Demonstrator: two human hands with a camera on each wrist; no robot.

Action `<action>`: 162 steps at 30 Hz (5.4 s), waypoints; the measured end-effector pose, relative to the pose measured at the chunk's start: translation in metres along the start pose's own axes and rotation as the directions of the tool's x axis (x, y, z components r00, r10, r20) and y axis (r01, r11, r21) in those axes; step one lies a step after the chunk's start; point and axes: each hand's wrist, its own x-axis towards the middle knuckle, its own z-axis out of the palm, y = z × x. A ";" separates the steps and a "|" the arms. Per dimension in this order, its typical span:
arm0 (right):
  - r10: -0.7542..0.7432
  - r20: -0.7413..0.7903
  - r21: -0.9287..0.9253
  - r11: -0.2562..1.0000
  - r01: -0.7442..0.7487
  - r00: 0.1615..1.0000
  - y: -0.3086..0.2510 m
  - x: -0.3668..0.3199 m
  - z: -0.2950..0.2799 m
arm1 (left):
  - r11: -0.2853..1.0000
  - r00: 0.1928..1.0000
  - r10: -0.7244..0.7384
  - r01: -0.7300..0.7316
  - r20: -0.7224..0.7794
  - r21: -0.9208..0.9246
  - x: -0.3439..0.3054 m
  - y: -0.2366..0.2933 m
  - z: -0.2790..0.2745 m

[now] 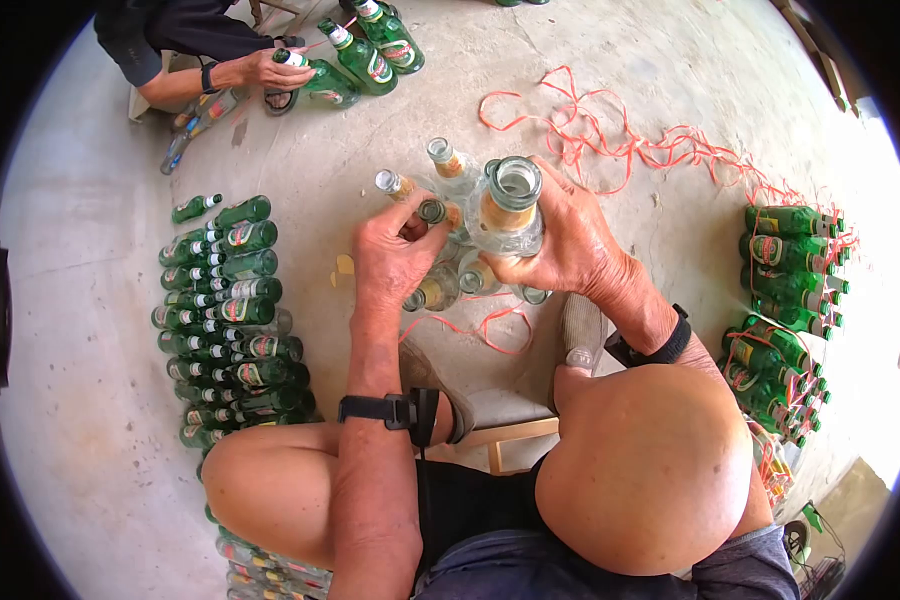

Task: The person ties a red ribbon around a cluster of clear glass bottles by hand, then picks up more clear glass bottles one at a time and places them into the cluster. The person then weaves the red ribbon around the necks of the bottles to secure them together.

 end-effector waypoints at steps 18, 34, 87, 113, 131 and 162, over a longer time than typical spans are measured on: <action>0.034 0.067 -0.235 0.972 -0.018 0.997 -0.003 -0.008 -0.010 | 1.000 1.000 0.027 -0.027 -0.009 0.010 -0.001 -0.009 0.000; 0.131 0.104 -0.310 0.946 -0.093 0.986 -0.008 -0.005 -0.010 | 1.000 1.000 -0.017 0.016 -0.016 -0.022 -0.002 -0.012 -0.001; 0.153 0.149 -0.135 0.982 -0.133 0.977 -0.008 -0.002 -0.022 | 0.997 0.999 -0.034 0.035 0.006 -0.068 -0.004 -0.009 -0.003; -0.031 0.186 0.277 0.961 -0.023 0.982 -0.041 0.031 -0.015 | 0.999 1.000 -0.016 0.017 0.014 -0.049 -0.006 -0.013 -0.005; -0.119 0.254 0.263 0.963 0.050 0.960 -0.012 0.025 0.030 | 1.000 1.000 0.019 -0.019 0.006 -0.008 -0.002 -0.001 -0.006; 0.003 -0.199 -0.249 0.967 -0.053 0.980 -0.024 -0.001 -0.054 | 0.999 1.000 -0.019 0.018 -0.006 -0.045 -0.003 -0.010 -0.003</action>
